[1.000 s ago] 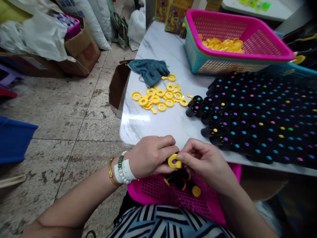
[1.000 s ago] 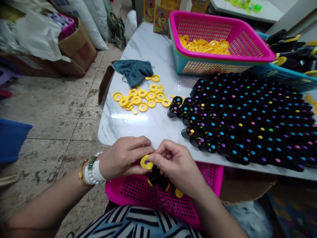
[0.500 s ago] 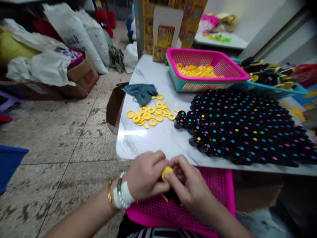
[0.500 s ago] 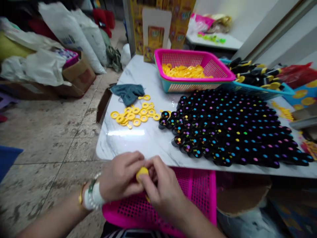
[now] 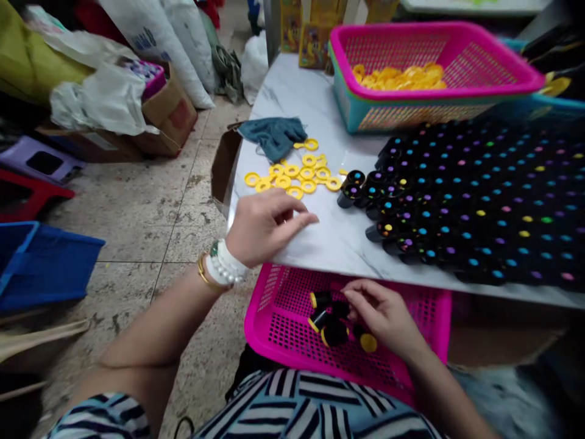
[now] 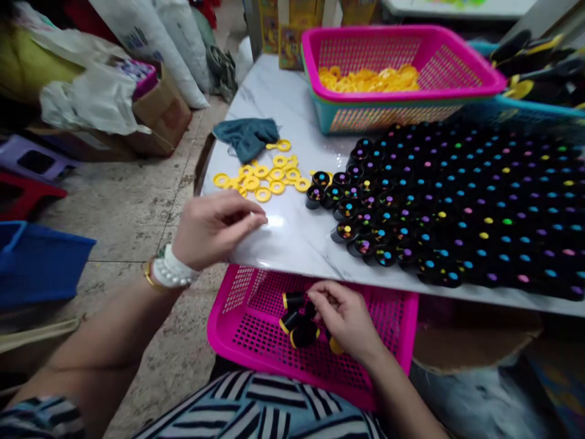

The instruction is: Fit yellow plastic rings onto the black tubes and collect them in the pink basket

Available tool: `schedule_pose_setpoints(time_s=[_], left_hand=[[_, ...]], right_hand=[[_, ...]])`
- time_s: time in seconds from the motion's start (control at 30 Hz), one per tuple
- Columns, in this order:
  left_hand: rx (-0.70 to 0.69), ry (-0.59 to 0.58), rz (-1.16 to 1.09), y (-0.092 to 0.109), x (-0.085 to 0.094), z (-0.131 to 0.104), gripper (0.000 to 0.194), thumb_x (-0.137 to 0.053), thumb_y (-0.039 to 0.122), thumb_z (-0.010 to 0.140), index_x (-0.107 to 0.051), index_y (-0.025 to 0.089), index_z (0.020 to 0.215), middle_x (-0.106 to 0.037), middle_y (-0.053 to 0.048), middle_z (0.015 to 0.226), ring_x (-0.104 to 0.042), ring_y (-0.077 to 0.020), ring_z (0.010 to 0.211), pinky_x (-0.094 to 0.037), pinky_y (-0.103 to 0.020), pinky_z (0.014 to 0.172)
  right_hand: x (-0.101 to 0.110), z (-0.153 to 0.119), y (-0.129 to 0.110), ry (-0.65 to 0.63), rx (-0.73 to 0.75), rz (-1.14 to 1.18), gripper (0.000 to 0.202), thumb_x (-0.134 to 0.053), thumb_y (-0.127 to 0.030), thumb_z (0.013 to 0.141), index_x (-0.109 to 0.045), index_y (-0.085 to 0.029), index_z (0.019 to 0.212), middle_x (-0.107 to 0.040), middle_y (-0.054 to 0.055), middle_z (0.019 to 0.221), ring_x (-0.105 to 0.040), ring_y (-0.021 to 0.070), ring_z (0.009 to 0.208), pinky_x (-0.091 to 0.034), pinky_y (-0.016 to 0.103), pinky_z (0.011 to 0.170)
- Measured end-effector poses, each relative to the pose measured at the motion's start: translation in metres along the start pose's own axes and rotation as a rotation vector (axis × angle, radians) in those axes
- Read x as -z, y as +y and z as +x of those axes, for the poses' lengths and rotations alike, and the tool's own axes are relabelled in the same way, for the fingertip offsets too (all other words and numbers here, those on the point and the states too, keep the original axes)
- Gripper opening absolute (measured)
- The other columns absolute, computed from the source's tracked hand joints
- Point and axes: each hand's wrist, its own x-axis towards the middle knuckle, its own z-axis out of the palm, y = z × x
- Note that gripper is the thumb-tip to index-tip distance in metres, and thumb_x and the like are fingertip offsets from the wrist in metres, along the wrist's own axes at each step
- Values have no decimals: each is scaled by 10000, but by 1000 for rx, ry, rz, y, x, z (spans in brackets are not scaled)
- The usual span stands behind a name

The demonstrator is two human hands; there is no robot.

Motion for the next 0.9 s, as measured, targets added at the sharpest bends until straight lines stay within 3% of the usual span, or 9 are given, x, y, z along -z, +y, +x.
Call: schedule_pose_setpoints(time_s=[0.13,0.23,0.4,0.57,0.7,0.8,0.9], left_hand=[[94,0,258,-23,-8,13,261,-608,391,848,-670,174,980,-626,-67,984,-600,-180,821,-499,-332,750],[90,-60,365,-27,-18,10,247,-600,315,839,-639,163,1029,-583,-100,1118,-589,-226,943,-510,-366,779],[10,-164,353,4,-21,-8,185,-512,232,899,-603,134,1027,-594,-111,1079,-615,-188,871,-543,-317,710],[-206,-325,307,39,-31,-26,240,-502,290,915,-561,123,1078,-593,-116,1088,-616,-167,749,-539,-275,552],[-342,-284,310,51,-46,-34,163,-452,205,937,-580,122,994,-620,-128,1045,-623,-185,765,-556,-289,553],[-467,-191,256,48,-55,-43,206,-399,154,956,-587,102,1021,-634,-151,1055,-624,-183,777,-578,-314,597],[-446,-92,149,40,-63,-52,201,-463,139,937,-572,102,1101,-611,-173,1138,-627,-196,902,-598,-347,704]], right_hand=[[4,-2,18,31,-9,-13,239,-611,-391,866,-666,-159,882,-619,0,610,-600,145,521,-473,244,494],[6,-7,22,42,44,-98,225,-590,-384,882,-666,-173,854,-618,0,636,-599,146,551,-471,241,506],[10,-15,7,19,116,-198,224,-524,-355,925,-654,-193,841,-618,-4,630,-606,151,552,-475,239,503],[5,-19,-16,93,437,-354,126,-526,-220,919,-646,-212,885,-657,12,742,-629,152,638,-493,257,586],[6,-18,-28,278,650,-390,125,-560,-131,887,-625,-215,954,-672,26,793,-646,164,702,-510,275,649],[10,-17,-31,396,675,-384,147,-568,-97,878,-621,-212,953,-667,40,823,-640,174,757,-511,296,694],[13,-13,-32,478,669,-422,132,-584,-109,876,-630,-198,963,-640,57,849,-625,173,755,-512,294,665]])
